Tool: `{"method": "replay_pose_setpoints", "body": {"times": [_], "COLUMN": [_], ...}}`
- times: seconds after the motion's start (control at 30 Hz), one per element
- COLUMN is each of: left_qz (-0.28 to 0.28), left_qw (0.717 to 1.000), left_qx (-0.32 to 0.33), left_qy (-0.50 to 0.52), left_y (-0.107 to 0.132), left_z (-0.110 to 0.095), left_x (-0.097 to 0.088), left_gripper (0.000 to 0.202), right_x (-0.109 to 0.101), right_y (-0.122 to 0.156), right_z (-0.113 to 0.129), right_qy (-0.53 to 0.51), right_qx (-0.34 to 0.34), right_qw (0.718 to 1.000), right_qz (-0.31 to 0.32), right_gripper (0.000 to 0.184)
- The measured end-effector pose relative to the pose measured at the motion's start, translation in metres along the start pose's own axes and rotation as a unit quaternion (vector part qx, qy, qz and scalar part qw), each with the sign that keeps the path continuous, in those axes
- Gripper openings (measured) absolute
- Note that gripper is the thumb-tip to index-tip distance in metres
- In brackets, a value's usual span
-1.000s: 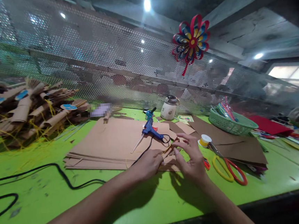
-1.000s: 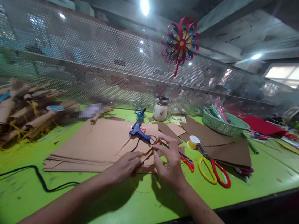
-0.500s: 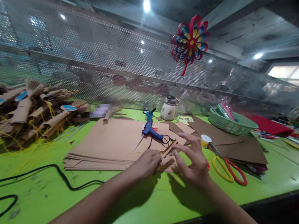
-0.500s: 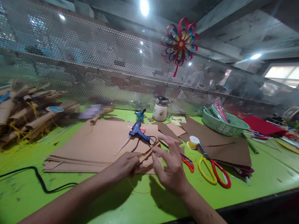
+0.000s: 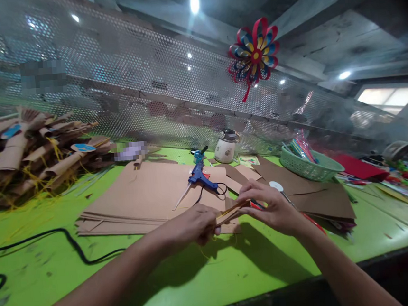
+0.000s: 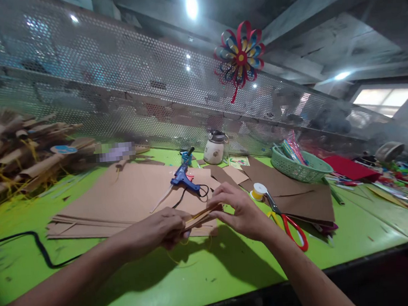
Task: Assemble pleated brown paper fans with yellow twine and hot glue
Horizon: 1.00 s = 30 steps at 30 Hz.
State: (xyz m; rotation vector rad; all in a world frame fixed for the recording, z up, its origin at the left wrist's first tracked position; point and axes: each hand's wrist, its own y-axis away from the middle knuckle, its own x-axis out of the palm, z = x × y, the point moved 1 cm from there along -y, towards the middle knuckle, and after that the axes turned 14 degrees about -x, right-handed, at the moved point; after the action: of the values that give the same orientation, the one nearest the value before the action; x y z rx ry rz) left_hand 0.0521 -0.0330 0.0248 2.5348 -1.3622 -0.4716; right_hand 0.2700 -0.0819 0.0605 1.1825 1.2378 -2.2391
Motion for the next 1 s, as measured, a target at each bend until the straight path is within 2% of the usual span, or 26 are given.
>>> {"method": "replay_pose_setpoints", "body": {"times": [0.07, 0.3, 0.47, 0.6, 0.7, 0.83, 1.0], "left_qz": [0.019, 0.049, 0.099, 0.106, 0.098, 0.09, 0.122], "left_qw": [1.0, 0.997, 0.983, 0.978, 0.983, 0.987, 0.979], "left_qx": [-0.005, -0.026, -0.063, -0.074, -0.062, -0.067, -0.082], "left_qy": [0.022, 0.059, 0.144, 0.165, 0.139, 0.111, 0.14], "left_y": [0.001, 0.003, 0.001, 0.001, 0.003, 0.004, 0.001], "left_z": [0.0, -0.001, -0.002, -0.004, -0.006, -0.007, -0.004], "left_x": [-0.001, -0.001, 0.0, 0.0, 0.0, 0.003, 0.002], "left_gripper": [0.021, 0.021, 0.018, 0.019, 0.019, 0.019, 0.023], "right_x": [-0.003, -0.006, -0.008, -0.014, -0.016, -0.016, -0.015], "right_y": [-0.001, -0.003, 0.0, 0.003, 0.004, 0.005, 0.009], "right_z": [0.001, 0.007, 0.012, 0.016, 0.019, 0.021, 0.027], "right_qy": [-0.008, -0.01, 0.006, -0.012, -0.007, 0.046, 0.1], "right_qx": [-0.014, -0.035, -0.045, -0.055, -0.053, -0.036, -0.025], "right_qw": [1.0, 0.999, 0.999, 0.998, 0.998, 0.995, 0.989], "right_qz": [-0.014, -0.022, -0.015, 0.023, 0.035, 0.076, 0.105], "right_gripper": [0.011, 0.009, 0.011, 0.015, 0.015, 0.018, 0.023]}}
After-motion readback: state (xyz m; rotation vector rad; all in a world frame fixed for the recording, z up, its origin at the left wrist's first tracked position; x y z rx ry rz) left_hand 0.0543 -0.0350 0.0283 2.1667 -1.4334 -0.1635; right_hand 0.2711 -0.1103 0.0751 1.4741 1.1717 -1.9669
